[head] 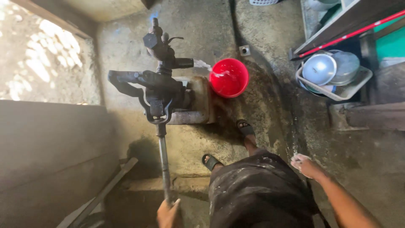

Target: The recorder is using a manual hand pump to fill a red bucket with water in a production area.

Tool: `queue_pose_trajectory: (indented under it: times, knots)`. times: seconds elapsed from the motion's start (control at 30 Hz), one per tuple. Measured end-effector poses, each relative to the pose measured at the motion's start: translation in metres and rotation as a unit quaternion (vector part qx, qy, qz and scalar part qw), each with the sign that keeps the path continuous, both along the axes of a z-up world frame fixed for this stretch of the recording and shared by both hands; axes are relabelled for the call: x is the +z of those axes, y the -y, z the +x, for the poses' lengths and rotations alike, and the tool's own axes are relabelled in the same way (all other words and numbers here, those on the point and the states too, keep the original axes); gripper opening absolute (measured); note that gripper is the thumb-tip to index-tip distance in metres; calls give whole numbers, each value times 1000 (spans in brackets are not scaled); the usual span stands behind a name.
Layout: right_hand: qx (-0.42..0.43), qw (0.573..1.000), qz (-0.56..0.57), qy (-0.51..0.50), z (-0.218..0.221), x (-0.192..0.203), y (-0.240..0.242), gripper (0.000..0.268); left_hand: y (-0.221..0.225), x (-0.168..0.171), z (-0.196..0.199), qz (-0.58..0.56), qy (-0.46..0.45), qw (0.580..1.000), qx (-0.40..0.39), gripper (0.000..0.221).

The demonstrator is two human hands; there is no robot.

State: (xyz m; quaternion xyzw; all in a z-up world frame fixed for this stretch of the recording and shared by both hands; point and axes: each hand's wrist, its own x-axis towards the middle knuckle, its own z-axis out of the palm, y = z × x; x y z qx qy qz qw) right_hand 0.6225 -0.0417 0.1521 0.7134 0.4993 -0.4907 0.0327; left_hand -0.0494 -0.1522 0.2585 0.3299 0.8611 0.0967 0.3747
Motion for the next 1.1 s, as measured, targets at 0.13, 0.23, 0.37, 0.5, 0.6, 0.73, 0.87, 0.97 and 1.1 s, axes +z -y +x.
queue_pose_trajectory:
  times: [0.13, 0.23, 0.37, 0.5, 0.6, 0.73, 0.87, 0.97, 1.1]
  knots:
    - [33, 999, 15, -1, -22, 14, -57, 40, 25, 90, -48, 23, -33, 997, -65, 48]
    - [17, 1000, -14, 4, -26, 15, -85, 42, -20, 199, -36, -40, -45, 998, 15, 49]
    - [8, 1000, -19, 19, -22, 6, -99, 40, -20, 198, -43, -54, -62, 994, -73, 46]
    - [7, 1000, 0, 10, 3, -43, -88, 32, -51, 200, 16, -113, -173, 977, -58, 38]
    - [22, 998, 60, -3, 17, -62, -64, 24, -63, 209, 20, -107, -192, 976, 0, 46]
    - [48, 996, 68, -6, -3, -71, -76, 23, -56, 177, 10, -107, -180, 978, 19, 46]
    - [122, 992, 13, 35, -23, -90, -89, 27, -45, 126, 11, -54, -117, 992, 2, 42]
    - [159, 984, 58, 55, -40, -91, -119, 31, -32, 57, 10, -2, -81, 997, -4, 38]
    - [91, 990, 48, 94, -94, -51, -185, 42, -45, 0, 20, 83, -39, 996, 13, 26]
